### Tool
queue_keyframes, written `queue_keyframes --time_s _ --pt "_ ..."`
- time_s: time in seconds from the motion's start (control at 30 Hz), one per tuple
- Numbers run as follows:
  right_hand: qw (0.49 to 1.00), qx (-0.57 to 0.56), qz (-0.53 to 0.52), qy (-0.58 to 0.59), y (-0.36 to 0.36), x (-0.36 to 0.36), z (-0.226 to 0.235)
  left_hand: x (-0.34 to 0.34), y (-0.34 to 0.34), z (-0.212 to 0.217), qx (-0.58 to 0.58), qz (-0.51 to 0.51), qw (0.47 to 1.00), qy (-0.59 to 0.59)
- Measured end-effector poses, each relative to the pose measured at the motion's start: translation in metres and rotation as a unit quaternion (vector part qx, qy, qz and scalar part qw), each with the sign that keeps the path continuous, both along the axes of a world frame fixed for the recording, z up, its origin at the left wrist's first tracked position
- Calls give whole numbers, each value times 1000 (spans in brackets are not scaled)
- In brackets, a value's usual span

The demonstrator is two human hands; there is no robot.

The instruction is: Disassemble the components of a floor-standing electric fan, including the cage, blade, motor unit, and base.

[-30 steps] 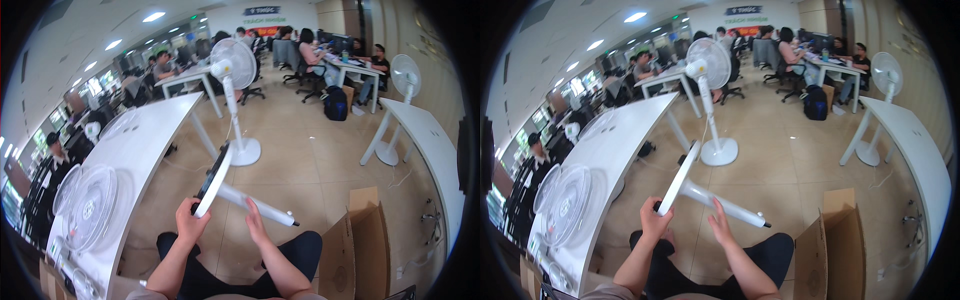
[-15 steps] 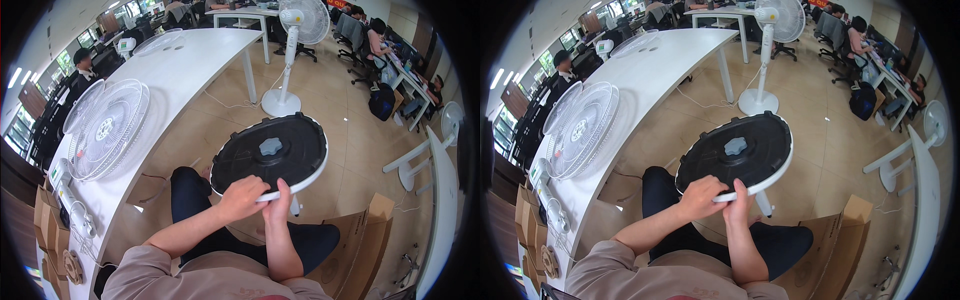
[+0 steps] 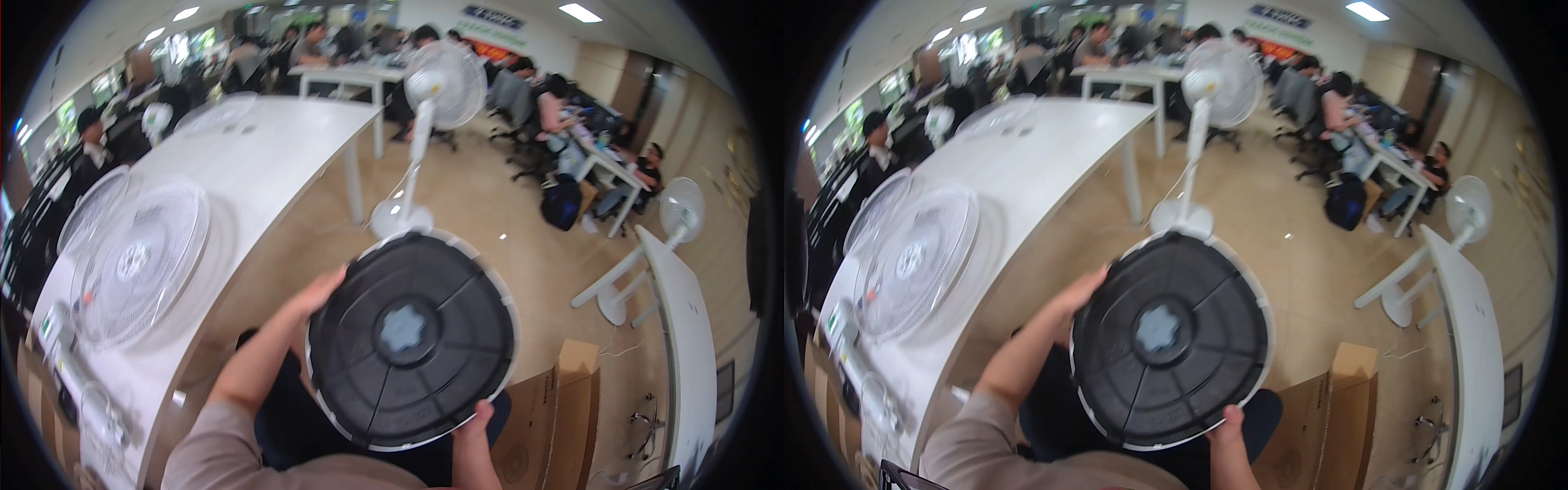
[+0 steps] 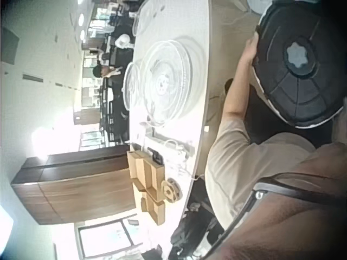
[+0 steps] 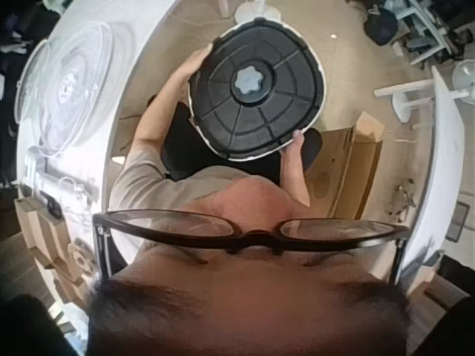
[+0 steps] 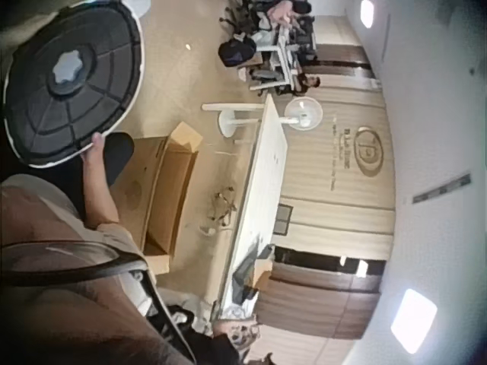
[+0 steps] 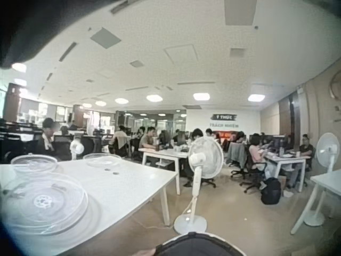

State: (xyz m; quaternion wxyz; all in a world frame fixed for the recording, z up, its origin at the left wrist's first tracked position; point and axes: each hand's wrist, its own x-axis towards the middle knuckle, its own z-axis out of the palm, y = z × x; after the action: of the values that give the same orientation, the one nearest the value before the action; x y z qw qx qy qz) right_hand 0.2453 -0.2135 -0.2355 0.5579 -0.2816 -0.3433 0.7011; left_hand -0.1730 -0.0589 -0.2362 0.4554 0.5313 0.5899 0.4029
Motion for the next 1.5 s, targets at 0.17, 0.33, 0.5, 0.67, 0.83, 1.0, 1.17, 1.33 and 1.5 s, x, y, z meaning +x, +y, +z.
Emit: queue_keyframes --time_s 0.17,0.33,0.5,0.67,0.83,1.0,1.17,1.33,1.5 --pt "990 -131 36 26 8 -7 -38 1 -74 -64 -60 151 987 3" --pt "972 -200 -43 116 14 -8 -38 13 -117 -41 -64 221 973 31" --pt "993 -29 -66 -96 49 -7 -50 22 -155 -26 -8 272 960 65" --pt "957 20 -99 -271 61 -41 -55 -18 -183 -91 8 290 955 57" --pt "952 -15 -53 -300 61 -42 -62 -7 -224 -35 -99 287 944 127" --pt "868 106 -82 -477 71 -26 -85 4 -232 -59 -103 288 919 249" --pt "771 139 -57 -619 71 -13 -98 3 -240 -74 -100 255 923 271" --pt "624 24 29 -780 68 -28 -60 18 -239 -25 -76 250 908 326" --pt "552 219 -43 -804 65 -57 -38 11 -236 -31 -97 227 904 348"
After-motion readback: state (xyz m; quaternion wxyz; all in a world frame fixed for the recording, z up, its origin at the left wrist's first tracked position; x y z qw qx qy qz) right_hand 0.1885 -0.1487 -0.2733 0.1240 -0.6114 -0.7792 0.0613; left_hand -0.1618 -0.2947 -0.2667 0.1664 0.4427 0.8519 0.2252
